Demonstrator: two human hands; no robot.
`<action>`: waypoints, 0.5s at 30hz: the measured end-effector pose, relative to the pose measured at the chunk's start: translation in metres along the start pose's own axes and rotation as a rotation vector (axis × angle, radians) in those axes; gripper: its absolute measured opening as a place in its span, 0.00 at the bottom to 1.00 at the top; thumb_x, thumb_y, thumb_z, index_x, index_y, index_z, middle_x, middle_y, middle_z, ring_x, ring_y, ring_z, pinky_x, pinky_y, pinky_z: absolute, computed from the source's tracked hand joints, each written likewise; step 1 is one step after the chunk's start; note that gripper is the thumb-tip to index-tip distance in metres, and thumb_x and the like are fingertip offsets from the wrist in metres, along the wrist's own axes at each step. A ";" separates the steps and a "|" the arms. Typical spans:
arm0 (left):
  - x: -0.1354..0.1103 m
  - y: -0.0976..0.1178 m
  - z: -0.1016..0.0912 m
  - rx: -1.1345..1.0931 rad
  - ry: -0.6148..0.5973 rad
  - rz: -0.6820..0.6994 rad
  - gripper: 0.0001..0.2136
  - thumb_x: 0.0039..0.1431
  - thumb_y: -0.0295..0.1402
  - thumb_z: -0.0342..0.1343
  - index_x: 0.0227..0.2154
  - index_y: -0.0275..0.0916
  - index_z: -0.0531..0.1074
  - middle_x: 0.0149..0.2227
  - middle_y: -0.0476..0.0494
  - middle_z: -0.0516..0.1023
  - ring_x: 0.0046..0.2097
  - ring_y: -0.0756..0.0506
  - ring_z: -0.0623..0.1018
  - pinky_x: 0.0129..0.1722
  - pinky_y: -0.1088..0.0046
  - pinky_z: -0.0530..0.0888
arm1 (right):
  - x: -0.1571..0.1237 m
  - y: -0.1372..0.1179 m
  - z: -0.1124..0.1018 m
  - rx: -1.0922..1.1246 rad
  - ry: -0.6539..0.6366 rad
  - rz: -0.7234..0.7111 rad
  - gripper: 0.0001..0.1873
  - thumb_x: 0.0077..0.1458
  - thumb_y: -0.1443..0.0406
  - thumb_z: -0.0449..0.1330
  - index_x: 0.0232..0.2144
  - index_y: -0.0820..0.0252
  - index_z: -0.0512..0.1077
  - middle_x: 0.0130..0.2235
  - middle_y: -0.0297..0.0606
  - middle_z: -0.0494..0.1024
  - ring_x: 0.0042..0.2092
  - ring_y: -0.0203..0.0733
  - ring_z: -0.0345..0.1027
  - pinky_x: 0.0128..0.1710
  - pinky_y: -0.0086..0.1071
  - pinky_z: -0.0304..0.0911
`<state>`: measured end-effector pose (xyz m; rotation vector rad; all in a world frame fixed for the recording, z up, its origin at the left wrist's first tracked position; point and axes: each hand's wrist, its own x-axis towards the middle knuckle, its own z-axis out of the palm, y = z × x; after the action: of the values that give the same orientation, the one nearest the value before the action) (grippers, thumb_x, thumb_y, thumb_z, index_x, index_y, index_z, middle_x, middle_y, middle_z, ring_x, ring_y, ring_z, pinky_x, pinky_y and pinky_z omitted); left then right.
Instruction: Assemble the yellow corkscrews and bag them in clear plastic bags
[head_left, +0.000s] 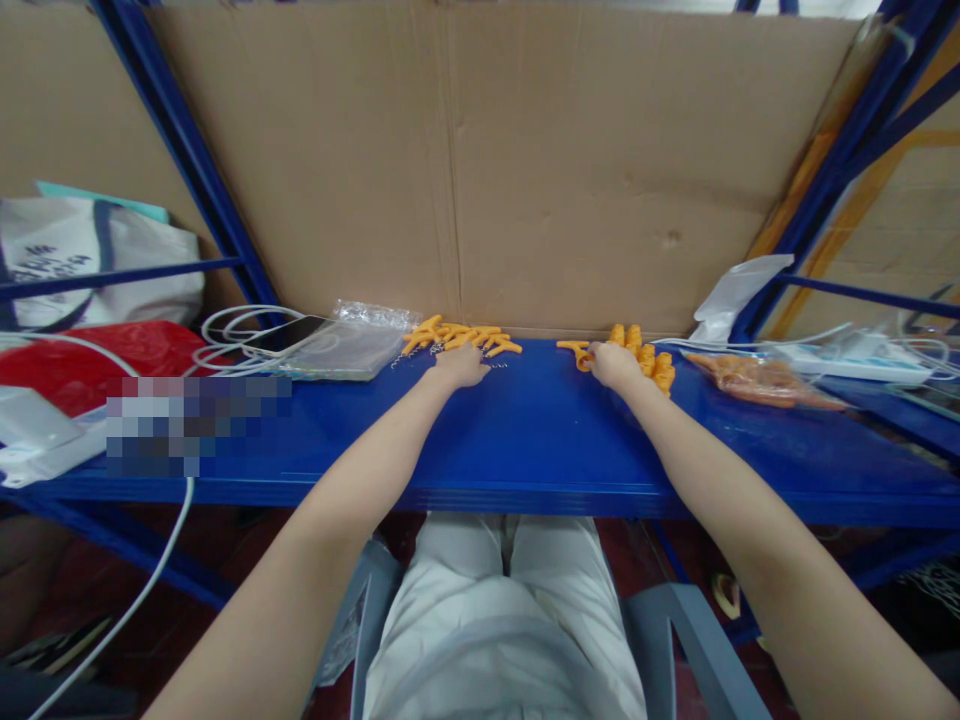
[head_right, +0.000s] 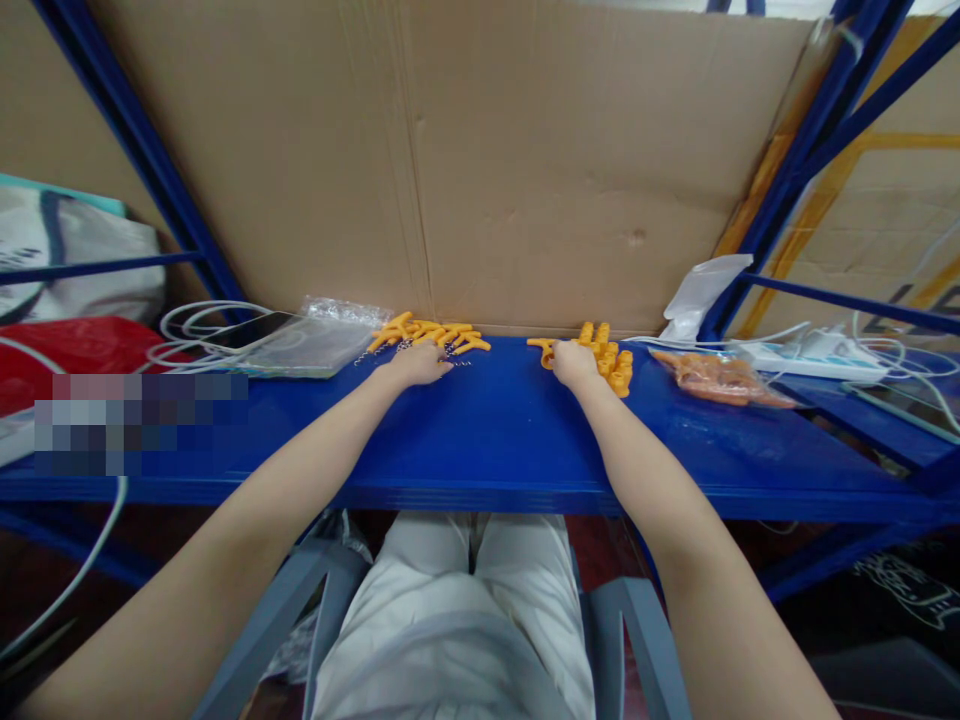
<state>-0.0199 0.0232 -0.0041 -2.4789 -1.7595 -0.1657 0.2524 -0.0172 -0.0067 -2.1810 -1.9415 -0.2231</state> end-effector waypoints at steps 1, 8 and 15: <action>-0.001 0.001 0.000 0.002 -0.011 0.003 0.19 0.63 0.43 0.53 0.52 0.40 0.75 0.55 0.35 0.75 0.56 0.36 0.76 0.56 0.61 0.73 | 0.000 0.000 -0.001 0.016 0.006 -0.002 0.17 0.64 0.67 0.54 0.51 0.63 0.77 0.51 0.58 0.79 0.55 0.60 0.73 0.52 0.45 0.64; -0.012 0.013 -0.010 0.037 -0.035 -0.049 0.16 0.63 0.31 0.51 0.51 0.38 0.76 0.57 0.35 0.75 0.57 0.36 0.76 0.57 0.61 0.73 | -0.010 0.005 -0.029 0.028 0.096 0.083 0.19 0.65 0.67 0.50 0.50 0.60 0.78 0.51 0.53 0.80 0.55 0.56 0.73 0.52 0.43 0.66; -0.012 0.012 -0.010 -0.019 0.037 -0.108 0.15 0.64 0.30 0.51 0.49 0.39 0.78 0.54 0.36 0.78 0.57 0.36 0.77 0.54 0.62 0.74 | -0.011 0.028 -0.046 -0.075 0.050 0.271 0.19 0.60 0.63 0.59 0.50 0.67 0.77 0.49 0.59 0.80 0.53 0.57 0.75 0.48 0.41 0.69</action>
<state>-0.0130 0.0062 0.0042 -2.3783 -1.8861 -0.2360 0.2805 -0.0428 0.0331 -2.4293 -1.6135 -0.3057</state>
